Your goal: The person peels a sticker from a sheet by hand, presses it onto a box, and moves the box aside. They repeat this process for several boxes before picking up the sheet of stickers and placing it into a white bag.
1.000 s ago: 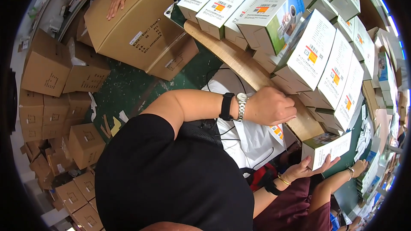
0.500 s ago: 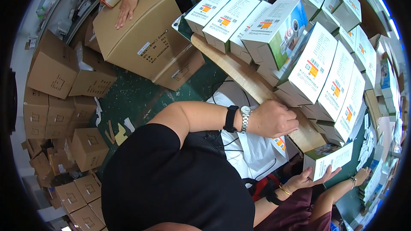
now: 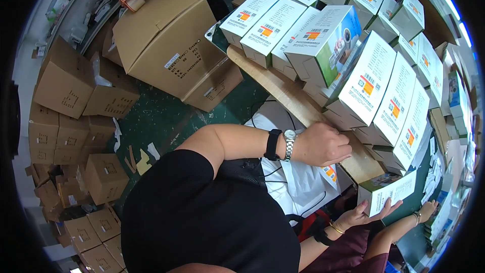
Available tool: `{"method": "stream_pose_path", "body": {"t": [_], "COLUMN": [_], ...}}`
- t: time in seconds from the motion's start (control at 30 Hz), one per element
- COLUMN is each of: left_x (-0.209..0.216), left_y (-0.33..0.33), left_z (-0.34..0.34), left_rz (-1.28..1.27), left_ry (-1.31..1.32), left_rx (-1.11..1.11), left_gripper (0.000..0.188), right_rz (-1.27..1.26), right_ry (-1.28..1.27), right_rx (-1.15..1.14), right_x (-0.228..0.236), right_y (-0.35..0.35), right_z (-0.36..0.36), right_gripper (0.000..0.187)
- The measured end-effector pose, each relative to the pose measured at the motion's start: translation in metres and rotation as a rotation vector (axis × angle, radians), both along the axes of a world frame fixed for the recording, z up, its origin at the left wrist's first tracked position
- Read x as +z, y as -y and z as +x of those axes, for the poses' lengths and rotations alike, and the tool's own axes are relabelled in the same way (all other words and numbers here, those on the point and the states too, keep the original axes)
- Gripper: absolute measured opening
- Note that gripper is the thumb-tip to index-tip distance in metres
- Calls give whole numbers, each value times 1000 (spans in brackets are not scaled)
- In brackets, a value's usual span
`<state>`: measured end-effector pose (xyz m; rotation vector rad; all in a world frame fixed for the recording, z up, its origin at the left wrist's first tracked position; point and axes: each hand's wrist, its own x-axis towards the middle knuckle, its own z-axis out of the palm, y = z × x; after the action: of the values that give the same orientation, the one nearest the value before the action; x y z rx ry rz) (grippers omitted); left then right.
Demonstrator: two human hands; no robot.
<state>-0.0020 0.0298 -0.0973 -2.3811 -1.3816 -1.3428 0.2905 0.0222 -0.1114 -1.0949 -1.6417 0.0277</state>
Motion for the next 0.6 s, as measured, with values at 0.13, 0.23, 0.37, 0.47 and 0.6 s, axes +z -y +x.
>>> {"method": "stream_pose_path", "body": {"t": [0.13,0.23,0.37,0.47,0.6], "left_x": [0,1,2,1,2], "left_y": [0,0,0,1,1], "left_z": [-1,-1,-1,-1,-1], "left_rz": [5,0,-1,-6,-2], "left_ry": [5,13,12,8,9], "left_rx": [-5,-11,-11,-12,-12], "left_gripper": [26,26,25,25,25], "right_rz": [-7,2,15,23,26], "right_ry": [-1,9,44,47,42], "right_rx": [6,0,-2,-1,2], "right_x": [1,1,-2,-5,-6], "right_y": [1,0,-3,-6,-6], "right_z": [-2,-1,6,9,10], "right_gripper": [68,68,69,68,67]}}
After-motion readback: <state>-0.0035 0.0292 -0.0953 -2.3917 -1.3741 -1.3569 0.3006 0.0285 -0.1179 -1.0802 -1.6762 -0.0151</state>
